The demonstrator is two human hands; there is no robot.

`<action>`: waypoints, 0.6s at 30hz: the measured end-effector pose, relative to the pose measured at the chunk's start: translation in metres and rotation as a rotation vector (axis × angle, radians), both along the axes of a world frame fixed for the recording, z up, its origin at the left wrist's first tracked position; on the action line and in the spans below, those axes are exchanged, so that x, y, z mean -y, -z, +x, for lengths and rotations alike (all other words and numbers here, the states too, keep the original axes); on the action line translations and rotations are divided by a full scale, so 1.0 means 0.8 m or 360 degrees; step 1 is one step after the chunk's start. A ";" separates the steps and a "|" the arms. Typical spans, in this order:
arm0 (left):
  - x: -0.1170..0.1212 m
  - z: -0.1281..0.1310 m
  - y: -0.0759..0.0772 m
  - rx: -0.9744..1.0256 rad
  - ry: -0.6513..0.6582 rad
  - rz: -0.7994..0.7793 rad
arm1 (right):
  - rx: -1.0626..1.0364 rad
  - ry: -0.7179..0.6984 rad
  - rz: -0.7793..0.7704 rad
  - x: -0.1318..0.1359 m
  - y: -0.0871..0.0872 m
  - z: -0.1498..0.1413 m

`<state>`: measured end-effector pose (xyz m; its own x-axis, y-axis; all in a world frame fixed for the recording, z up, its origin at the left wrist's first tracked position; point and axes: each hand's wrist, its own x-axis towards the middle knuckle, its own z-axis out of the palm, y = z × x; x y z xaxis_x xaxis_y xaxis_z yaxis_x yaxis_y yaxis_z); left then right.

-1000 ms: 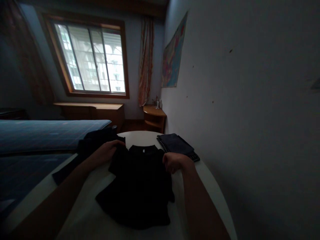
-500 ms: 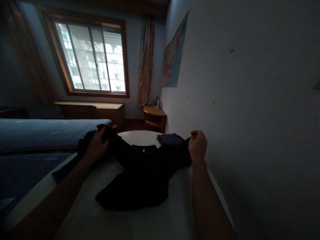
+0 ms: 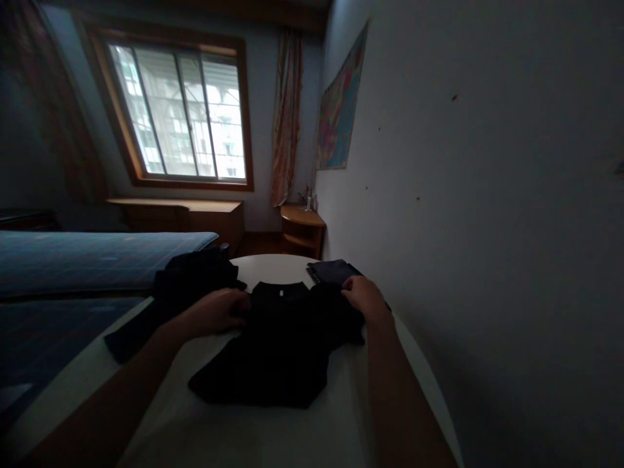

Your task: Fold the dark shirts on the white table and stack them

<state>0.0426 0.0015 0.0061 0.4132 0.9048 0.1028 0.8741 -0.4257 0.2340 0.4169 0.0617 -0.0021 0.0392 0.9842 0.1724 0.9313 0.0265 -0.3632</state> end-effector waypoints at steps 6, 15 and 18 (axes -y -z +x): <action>0.015 0.027 0.018 -0.0153 0.0157 -0.0401 | -0.0070 -0.0529 -0.0478 0.022 -0.015 -0.029; 0.005 0.024 0.002 0.0038 -0.0168 0.0093 | -0.0051 -0.0773 -0.0877 0.053 -0.033 -0.078; -0.003 0.015 -0.005 0.0230 -0.0507 0.0268 | 0.0024 -0.0717 -0.0825 0.059 -0.040 -0.082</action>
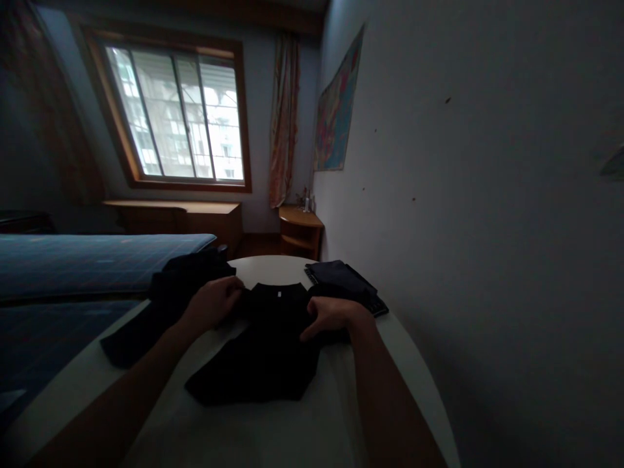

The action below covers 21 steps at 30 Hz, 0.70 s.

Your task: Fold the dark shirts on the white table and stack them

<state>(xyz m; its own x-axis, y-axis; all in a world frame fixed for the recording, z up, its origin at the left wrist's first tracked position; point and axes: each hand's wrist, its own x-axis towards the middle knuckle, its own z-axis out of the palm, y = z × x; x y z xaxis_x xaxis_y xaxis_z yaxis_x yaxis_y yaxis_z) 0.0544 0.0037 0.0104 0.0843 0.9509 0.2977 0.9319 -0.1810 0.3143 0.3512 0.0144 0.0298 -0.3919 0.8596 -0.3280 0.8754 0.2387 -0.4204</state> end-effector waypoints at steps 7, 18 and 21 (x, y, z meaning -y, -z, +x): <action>-0.017 -0.035 0.010 0.0134 -0.0454 0.0023 | 0.0094 0.0007 0.0194 0.035 -0.033 -0.030; -0.030 -0.028 0.026 0.0657 -0.0118 -0.0314 | 0.0571 -0.0320 -0.0099 0.055 -0.018 -0.096; -0.023 -0.021 0.030 0.0620 0.0094 -0.0338 | 0.0605 -0.0321 -0.0052 0.062 -0.020 -0.106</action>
<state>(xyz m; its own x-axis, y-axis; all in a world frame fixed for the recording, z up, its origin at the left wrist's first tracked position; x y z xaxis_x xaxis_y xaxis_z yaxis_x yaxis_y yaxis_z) 0.0376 0.0223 -0.0135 0.0605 0.9913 0.1166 0.7266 -0.1239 0.6758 0.2662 -0.0355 0.0457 -0.3971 0.7649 -0.5071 0.9067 0.4127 -0.0873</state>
